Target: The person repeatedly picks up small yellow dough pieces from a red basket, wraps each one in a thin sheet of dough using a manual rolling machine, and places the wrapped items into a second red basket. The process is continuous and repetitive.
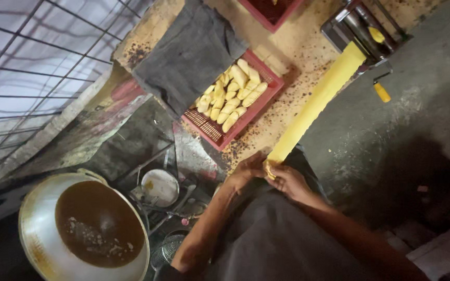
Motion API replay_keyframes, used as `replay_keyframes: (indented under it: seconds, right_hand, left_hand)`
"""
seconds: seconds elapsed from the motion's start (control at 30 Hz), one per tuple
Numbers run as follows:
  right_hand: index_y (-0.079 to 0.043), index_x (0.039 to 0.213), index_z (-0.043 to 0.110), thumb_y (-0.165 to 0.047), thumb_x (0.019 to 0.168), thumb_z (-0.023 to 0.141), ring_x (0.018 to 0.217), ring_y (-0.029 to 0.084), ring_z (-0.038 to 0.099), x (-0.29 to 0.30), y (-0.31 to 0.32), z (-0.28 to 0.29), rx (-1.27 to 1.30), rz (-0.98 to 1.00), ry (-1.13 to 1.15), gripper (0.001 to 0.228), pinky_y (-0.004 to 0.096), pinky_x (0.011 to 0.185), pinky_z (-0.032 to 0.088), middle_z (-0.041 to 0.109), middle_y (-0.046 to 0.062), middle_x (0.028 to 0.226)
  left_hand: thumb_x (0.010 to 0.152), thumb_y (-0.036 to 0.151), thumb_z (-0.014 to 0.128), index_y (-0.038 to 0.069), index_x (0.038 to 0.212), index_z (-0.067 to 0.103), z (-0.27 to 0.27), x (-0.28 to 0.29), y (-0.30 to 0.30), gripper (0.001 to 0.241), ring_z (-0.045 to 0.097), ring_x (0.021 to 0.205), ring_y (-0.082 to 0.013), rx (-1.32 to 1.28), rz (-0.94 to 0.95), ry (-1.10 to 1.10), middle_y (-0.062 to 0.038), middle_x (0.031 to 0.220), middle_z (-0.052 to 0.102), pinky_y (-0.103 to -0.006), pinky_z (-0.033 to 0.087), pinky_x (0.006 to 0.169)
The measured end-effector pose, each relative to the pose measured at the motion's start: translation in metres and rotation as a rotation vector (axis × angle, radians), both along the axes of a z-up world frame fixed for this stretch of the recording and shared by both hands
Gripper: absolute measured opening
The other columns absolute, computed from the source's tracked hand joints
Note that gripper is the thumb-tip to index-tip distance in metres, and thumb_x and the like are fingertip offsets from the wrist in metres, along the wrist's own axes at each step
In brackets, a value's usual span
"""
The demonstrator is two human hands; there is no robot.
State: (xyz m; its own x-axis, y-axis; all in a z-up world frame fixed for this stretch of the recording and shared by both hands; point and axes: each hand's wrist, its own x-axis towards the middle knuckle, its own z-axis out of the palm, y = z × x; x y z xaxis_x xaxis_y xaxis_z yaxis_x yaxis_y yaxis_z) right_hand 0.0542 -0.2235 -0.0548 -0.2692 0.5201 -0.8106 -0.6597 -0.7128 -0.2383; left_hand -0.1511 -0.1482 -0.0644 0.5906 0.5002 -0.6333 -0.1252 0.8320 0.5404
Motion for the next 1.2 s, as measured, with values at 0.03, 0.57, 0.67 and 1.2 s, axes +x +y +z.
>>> replay_keyframes:
  seconds: [0.03,0.57,0.67,1.2]
  right_hand:
    - [0.001,0.115,0.066,-0.018,0.096,0.068,0.095,0.021,0.07,0.008,0.001,0.0,-0.045,-0.008,0.052,0.027,0.03,0.084,0.059,0.072,0.009,0.103]
    - [-0.008,0.117,0.06,-0.035,0.096,0.053,0.084,0.019,0.068,0.015,-0.002,0.046,-0.045,0.132,-0.074,0.035,0.035,0.074,0.057,0.071,0.01,0.098]
    - [-0.005,0.118,0.065,-0.028,0.097,0.063,0.081,0.014,0.065,0.015,-0.003,0.053,0.151,0.054,-0.25,0.031,0.03,0.07,0.054,0.069,0.005,0.096]
    - [-0.003,0.13,0.063,-0.027,0.096,0.069,0.077,0.012,0.066,0.013,0.008,0.071,0.549,0.251,-0.562,0.041,0.025,0.065,0.056,0.07,0.005,0.091]
  left_hand:
    - [0.078,-0.006,0.072,-0.002,0.153,0.039,0.0,0.003,0.01,0.082,0.055,0.135,-0.0166,0.01,-0.09,0.037,-0.008,0.147,0.056,-0.03,0.043,0.113]
    - [0.089,0.033,0.079,-0.003,0.118,0.066,0.035,0.029,-0.007,0.048,0.063,0.068,-0.0159,0.018,-0.16,0.341,-0.011,0.1,0.073,-0.0281,0.052,0.06]
    - [0.095,0.044,0.072,-0.001,0.104,0.067,0.048,0.038,-0.006,0.047,0.058,0.057,-0.0116,0.045,-0.149,0.292,-0.009,0.083,0.069,-0.025,0.044,0.049]
    - [0.104,0.06,0.046,0.003,0.098,0.068,0.079,0.044,0.005,0.062,0.052,0.061,-0.0126,0.009,-0.234,0.222,-0.002,0.073,0.061,-0.0282,0.041,0.054]
